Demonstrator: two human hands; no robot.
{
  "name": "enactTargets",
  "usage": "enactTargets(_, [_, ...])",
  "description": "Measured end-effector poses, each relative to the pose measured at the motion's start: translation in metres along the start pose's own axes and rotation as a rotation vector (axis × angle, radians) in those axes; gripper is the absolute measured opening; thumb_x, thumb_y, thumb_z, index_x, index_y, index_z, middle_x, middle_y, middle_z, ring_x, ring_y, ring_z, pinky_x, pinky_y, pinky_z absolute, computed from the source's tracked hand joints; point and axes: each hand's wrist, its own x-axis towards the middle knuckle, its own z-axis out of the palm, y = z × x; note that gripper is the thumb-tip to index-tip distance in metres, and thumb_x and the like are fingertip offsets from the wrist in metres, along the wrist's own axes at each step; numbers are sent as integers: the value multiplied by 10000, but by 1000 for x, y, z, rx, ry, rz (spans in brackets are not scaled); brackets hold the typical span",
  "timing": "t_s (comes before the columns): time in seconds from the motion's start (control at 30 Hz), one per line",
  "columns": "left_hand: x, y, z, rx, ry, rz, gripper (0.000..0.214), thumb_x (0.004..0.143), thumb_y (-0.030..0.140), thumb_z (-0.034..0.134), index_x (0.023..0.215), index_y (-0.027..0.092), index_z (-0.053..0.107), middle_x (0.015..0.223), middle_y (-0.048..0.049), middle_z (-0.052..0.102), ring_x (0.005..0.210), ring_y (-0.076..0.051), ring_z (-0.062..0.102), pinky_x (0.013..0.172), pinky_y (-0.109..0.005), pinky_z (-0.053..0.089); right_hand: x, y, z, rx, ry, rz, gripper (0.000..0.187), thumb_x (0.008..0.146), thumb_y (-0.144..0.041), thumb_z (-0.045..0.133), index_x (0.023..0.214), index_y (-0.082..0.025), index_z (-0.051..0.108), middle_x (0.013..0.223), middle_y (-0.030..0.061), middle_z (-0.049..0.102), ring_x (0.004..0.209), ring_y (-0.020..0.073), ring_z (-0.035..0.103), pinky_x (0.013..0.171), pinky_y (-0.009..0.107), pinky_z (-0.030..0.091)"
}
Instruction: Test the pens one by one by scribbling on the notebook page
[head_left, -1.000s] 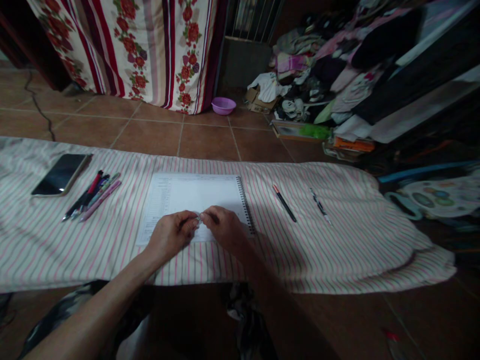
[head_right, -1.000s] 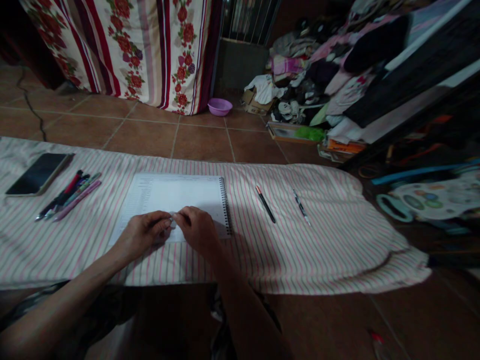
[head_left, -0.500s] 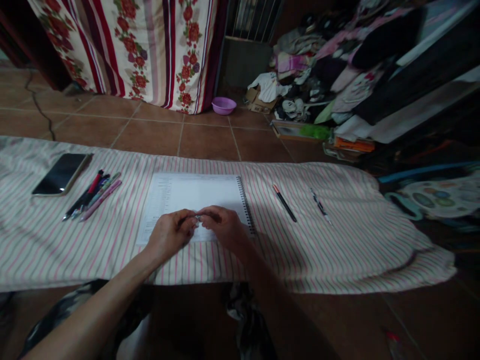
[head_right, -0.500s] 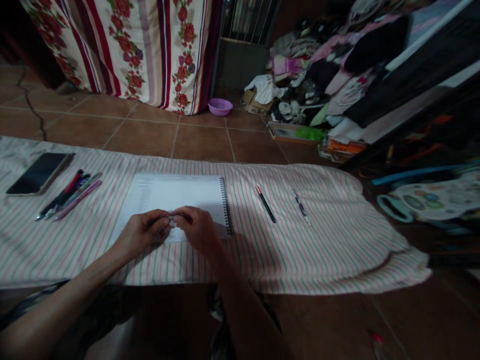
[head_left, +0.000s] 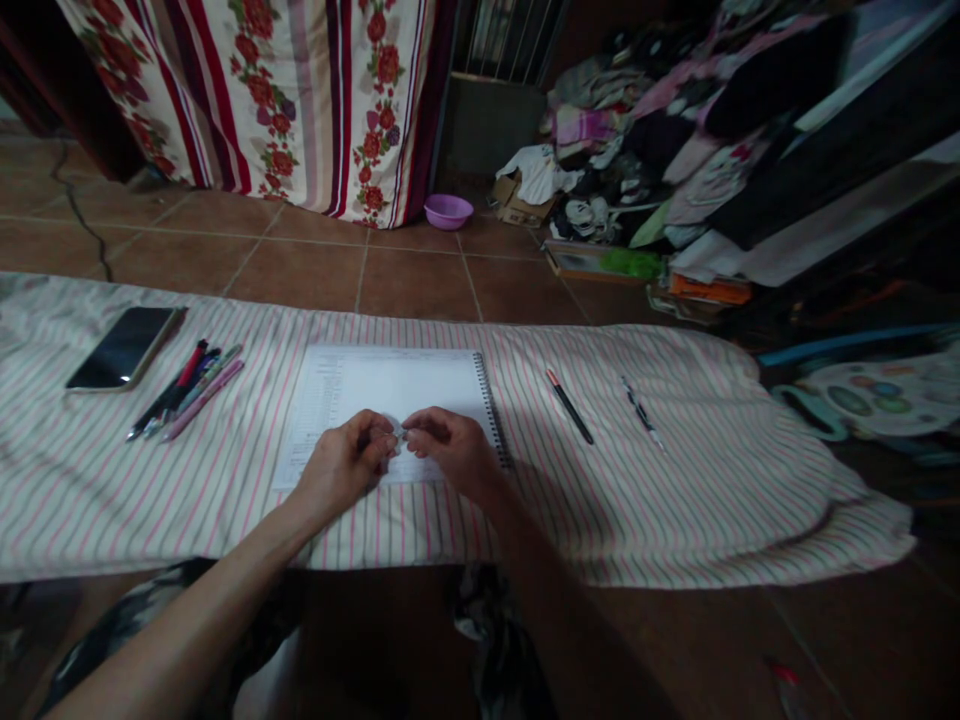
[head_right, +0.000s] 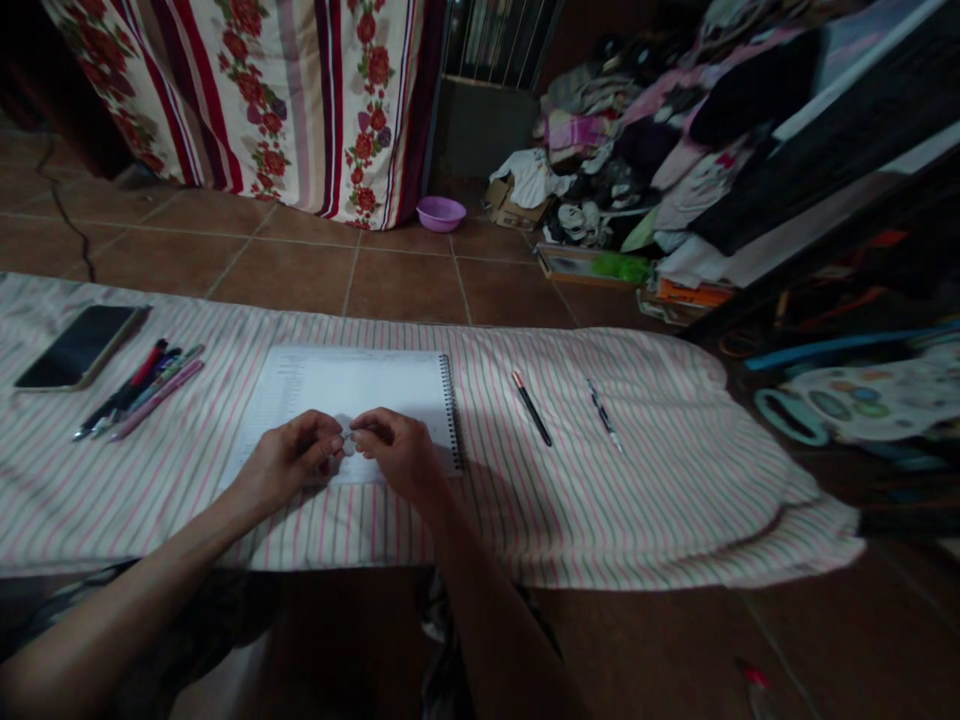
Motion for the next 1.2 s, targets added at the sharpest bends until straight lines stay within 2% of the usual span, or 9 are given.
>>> enactTargets(0.2, [-2, 2, -1, 156, -4, 50, 172, 810, 359, 481, 816, 195, 532, 593, 17, 593, 529, -133, 552, 544, -257, 421, -2, -4, 1, -208, 6, 10, 123, 777, -240, 521, 812, -171, 616, 625, -9, 619, 575, 106, 582, 569, 222, 445])
enactTargets(0.3, [-2, 1, -1, 181, -7, 60, 189, 819, 370, 466, 830, 195, 538, 598, 11, 605, 538, -138, 559, 549, -257, 416, -3, -5, 3, -273, -16, -5, 178, 814, -280, 481, 750, -164, 600, 610, 3, 612, 583, 113, 581, 580, 231, 445])
enactTargets(0.37, [-2, 1, -1, 178, -7, 60, 195, 821, 376, 464, 838, 196, 537, 611, 9, 611, 541, -138, 560, 543, -254, 413, -3, -3, 4, -224, -18, -8, 197, 823, -304, 470, 755, -165, 593, 634, 11, 622, 584, 113, 587, 581, 235, 456])
enactTargets(0.53, [-2, 1, -1, 154, 5, 67, 194, 821, 380, 467, 816, 198, 535, 577, 23, 582, 521, -135, 547, 530, -250, 406, 0, 2, 5, -18, -3, -43, 190, 756, -243, 550, 932, -194, 602, 750, -2, 650, 617, 103, 599, 590, 226, 486])
enactTargets(0.67, [-2, 3, 0, 138, 7, 57, 171, 821, 359, 466, 800, 200, 529, 562, 26, 574, 516, -135, 543, 527, -250, 403, 0, 0, 5, -127, 20, -16, 133, 760, -238, 547, 829, -183, 646, 657, -4, 640, 592, 109, 590, 579, 227, 470])
enactTargets(0.8, [-3, 5, -1, 245, 14, 75, 164, 828, 337, 450, 813, 202, 541, 575, 23, 580, 520, -133, 538, 544, -252, 407, 0, 0, 5, -214, 33, -20, 149, 767, -252, 533, 811, -170, 649, 607, 1, 625, 574, 120, 586, 579, 242, 458])
enactTargets(0.9, [-2, 4, -1, 269, 13, 79, 170, 832, 339, 447, 821, 199, 543, 585, 18, 583, 520, -132, 537, 540, -249, 406, 0, 2, 5, -141, 12, -5, 144, 759, -253, 536, 818, -170, 639, 624, 3, 632, 584, 120, 592, 579, 244, 462])
enactTargets(1.07, [0, 0, -1, 142, 4, 72, 183, 826, 355, 463, 833, 193, 549, 586, 15, 606, 527, -135, 559, 534, -249, 417, 0, 2, 5, 12, -9, 1, 143, 712, -222, 578, 839, -174, 619, 676, -9, 641, 593, 102, 587, 578, 230, 466])
enactTargets(1.2, [-2, 3, -2, 258, 32, 157, 211, 837, 351, 459, 894, 191, 584, 697, -16, 642, 608, -153, 593, 595, -274, 455, 1, 3, 8, 89, 22, 14, 99, 717, -214, 566, 798, -171, 604, 648, -12, 631, 584, 104, 598, 575, 232, 483])
